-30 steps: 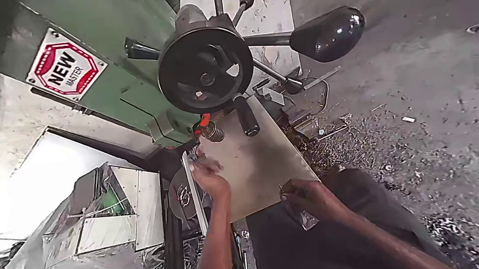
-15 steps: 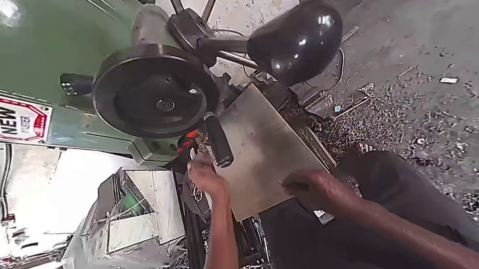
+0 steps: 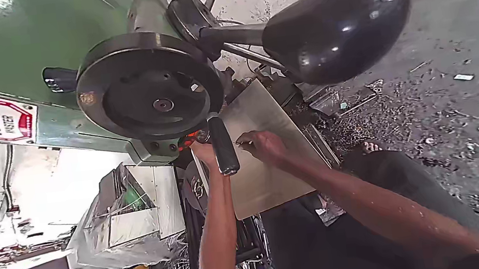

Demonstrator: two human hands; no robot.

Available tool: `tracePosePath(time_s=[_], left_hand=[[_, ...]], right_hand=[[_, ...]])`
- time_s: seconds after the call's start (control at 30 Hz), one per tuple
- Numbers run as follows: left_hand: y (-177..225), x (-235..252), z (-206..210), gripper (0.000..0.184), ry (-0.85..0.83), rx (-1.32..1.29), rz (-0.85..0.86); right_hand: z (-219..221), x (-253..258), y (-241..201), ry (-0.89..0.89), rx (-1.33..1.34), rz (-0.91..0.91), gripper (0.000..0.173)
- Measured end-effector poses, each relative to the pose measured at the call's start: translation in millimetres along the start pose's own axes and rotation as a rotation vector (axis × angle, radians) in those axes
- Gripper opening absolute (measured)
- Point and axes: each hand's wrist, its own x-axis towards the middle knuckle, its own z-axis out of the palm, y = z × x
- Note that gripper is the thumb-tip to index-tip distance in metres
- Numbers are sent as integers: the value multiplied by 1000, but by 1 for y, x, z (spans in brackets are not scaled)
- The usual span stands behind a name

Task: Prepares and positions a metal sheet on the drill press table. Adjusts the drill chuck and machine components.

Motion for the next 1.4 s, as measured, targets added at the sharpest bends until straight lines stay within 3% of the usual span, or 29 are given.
tracePosePath(time_s=[0.43,0.9,1.17,1.4], left_hand=[[2,21,-6,69,-33,-17,-114],[5,13,-8,70,-78,-89,-63],[4,19,-14,76,-247,-156,-55],[3,18,-12,78,-238,-202,-81]], right_hand=[[-2,12,-28,33,103,29,16],[-2,9,-37,230,364,-176,6],[0,16,-38,246,436,-115,5],[-7,11,-47,243,520,-60,7]])
